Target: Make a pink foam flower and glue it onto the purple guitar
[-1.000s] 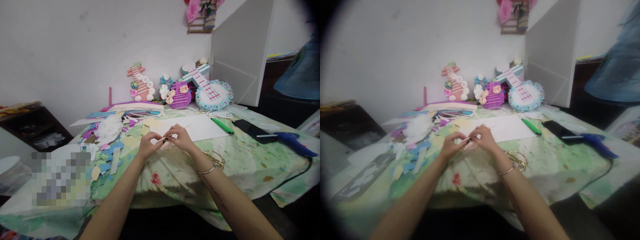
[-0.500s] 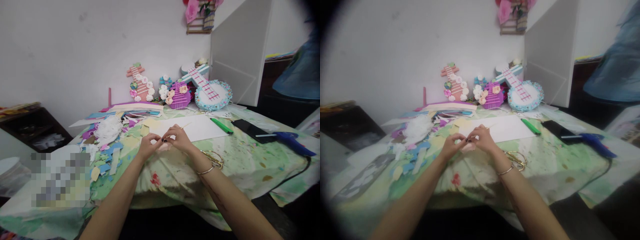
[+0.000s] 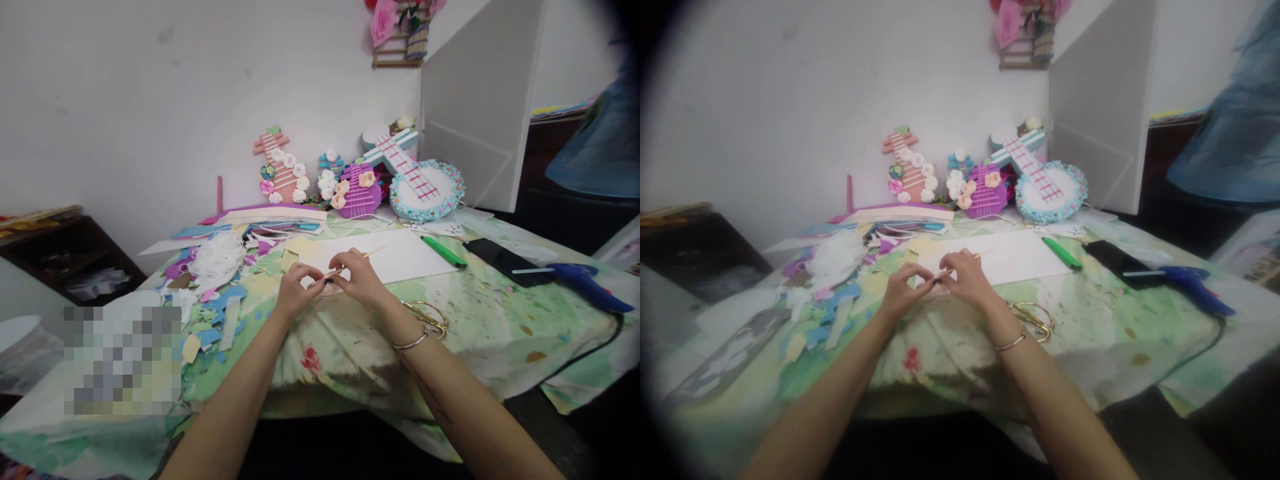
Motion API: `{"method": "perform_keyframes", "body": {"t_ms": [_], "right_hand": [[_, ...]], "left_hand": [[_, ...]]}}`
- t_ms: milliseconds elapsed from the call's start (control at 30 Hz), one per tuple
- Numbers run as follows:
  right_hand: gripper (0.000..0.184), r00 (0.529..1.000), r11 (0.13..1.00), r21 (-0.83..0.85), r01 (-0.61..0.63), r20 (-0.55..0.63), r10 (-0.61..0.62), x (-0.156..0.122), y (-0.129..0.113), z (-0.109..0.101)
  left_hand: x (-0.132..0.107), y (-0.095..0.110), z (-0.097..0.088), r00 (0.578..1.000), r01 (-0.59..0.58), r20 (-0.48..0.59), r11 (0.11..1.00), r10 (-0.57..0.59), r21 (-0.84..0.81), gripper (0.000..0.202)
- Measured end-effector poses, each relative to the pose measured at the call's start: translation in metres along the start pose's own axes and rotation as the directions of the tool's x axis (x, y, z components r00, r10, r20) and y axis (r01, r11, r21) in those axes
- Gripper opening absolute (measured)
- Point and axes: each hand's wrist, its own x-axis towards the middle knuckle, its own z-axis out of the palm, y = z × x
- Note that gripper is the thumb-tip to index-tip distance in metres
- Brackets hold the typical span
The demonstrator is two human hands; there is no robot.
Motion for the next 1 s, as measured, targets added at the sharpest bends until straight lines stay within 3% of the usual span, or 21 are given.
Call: {"method": "perform_keyframes", "body": {"t_ms": [233, 433, 733, 1000], "right_hand": [[0.007, 0.998, 0.997, -0.044, 0.057, 0.000, -0.057, -0.0013, 0.0011, -0.0001], [0.006, 1.000, 0.999, -0.040, 0.019, -0.004, -0.019, -0.0014, 0.0003, -0.0005], [0.003, 0.999, 0.999, 0.004, 0.052, -0.001, -0.052, -0.0009, -0.0018, -0.0018], [0.004, 0.998, 0.998, -0.008, 0.066, -0.006, -0.066, -0.0013, -0.0020, -0.0008]], "left_hand": [[-0.0008, -0.0043, 0.0024, 0.998, -0.050, 0.038, 0.998, 0.049, 0.044, 0.006], [-0.0005, -0.0044, 0.0028, 0.995, -0.058, 0.083, 0.996, 0.052, 0.067, 0.010], [0.0001, -0.0092, 0.0040, 0.964, 0.148, 0.234, 0.985, -0.125, -0.084, 0.018], [0.0013, -0.0064, 0.0036, 0.934, 0.291, 0.271, 0.934, -0.231, -0.208, 0.018]]}}
